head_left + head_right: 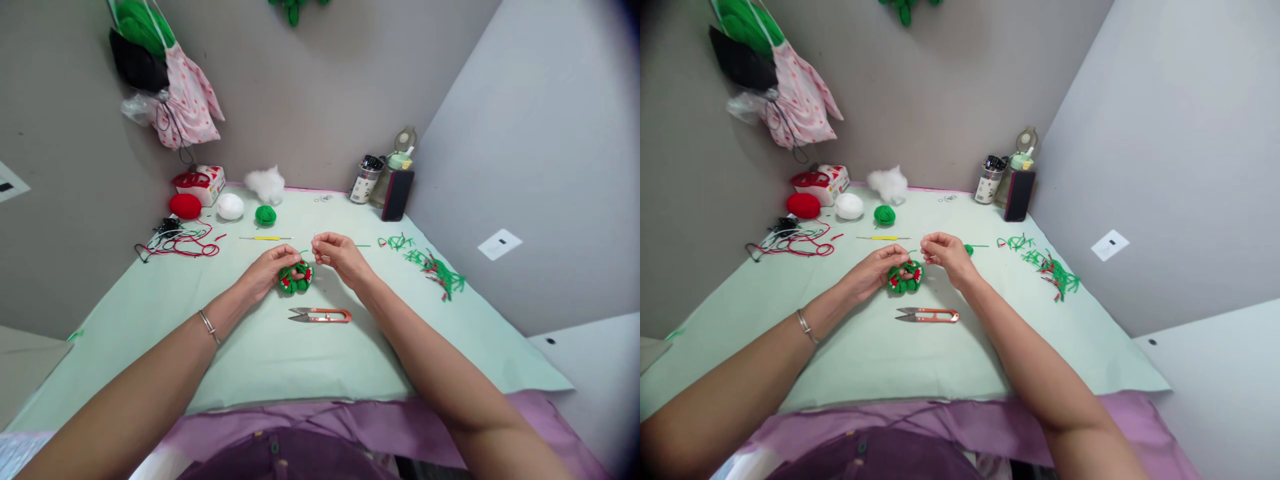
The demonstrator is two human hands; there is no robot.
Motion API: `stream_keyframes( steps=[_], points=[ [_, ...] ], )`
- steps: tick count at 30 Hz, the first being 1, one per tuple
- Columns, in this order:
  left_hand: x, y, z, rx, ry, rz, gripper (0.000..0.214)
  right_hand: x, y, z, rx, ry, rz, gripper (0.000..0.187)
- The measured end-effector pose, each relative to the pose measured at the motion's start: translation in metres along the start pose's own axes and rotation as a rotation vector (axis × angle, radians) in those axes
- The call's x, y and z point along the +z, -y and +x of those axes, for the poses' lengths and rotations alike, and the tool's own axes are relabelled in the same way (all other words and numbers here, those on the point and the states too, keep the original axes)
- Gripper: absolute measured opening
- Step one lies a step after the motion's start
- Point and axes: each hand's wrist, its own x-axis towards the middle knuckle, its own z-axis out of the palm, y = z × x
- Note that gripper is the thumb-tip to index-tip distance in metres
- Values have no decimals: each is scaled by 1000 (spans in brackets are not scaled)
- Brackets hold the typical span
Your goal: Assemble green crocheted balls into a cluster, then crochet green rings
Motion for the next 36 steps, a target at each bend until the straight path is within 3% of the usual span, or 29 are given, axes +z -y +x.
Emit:
stream_keyframes(
  steps=[4,9,16,26,30,33,36],
  points=[
    [-1,0,0,15,6,-4,30,2,-2,-1,28,58,-46,34],
    [0,2,0,29,36,21,30,7,-8,-3,-51,155,-125,27],
    [4,-1,-4,-10,107,178,28,4,0,0,-172,-83,-155,23],
    [5,-3,-6,73,88,156,29,4,2,-1,-163,-49,-152,25],
    [5,-5,-6,131,85,149,21,4,2,-1,-205,-98,-174,21],
    [5,-5,-6,142,60,234,18,8,2,-5,-305,-153,-276,14],
    [7,-6,-6,142,24,100,27,16,0,-14,-552,-105,-584,11]
  ],
)
